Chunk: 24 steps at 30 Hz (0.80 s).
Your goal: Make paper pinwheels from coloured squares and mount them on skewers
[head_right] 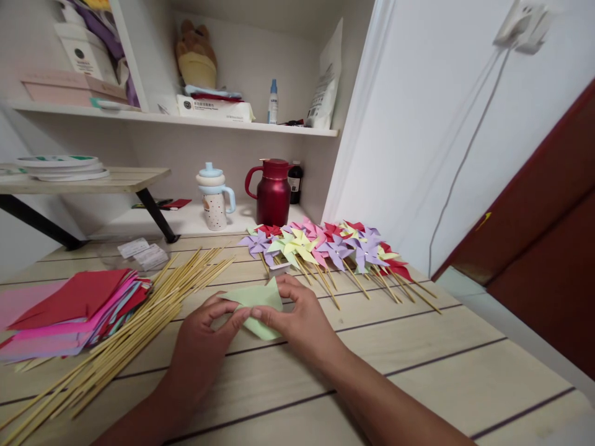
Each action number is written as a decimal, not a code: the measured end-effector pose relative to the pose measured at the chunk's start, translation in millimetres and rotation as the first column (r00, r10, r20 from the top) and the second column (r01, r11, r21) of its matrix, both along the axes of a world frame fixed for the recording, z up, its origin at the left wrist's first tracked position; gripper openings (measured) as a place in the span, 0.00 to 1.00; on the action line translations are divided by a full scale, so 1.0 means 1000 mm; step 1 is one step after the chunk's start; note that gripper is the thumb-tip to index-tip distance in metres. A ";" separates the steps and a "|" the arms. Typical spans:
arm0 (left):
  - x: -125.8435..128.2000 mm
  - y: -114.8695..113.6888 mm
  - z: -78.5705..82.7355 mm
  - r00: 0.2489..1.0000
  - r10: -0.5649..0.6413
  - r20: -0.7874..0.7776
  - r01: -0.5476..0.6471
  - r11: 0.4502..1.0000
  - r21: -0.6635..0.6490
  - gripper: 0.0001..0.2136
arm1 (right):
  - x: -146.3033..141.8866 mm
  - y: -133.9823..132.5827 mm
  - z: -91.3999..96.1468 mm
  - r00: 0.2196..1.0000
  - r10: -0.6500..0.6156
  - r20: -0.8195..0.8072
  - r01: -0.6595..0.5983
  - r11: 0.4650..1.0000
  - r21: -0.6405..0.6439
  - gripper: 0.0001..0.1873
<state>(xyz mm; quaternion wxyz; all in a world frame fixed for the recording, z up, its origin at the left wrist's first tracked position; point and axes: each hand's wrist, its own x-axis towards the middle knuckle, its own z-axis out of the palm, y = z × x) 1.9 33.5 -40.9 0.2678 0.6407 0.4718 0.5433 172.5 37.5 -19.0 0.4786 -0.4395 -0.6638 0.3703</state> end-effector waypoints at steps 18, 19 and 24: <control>0.002 0.000 -0.002 0.997 0.023 -0.073 -0.021 0.999 0.039 0.06 | -0.002 0.000 -0.005 0.999 -0.021 -0.044 0.018 0.998 -0.058 0.09; 0.002 0.000 -0.002 0.999 0.015 -0.052 -0.014 0.999 0.031 0.06 | -0.003 0.000 -0.006 0.998 -0.022 -0.067 0.017 0.997 -0.081 0.09; 0.003 -0.003 0.003 0.993 -0.013 0.116 0.019 0.999 -0.048 0.06 | -0.009 -0.002 -0.012 0.941 -0.041 -0.335 -0.055 0.961 -0.273 0.09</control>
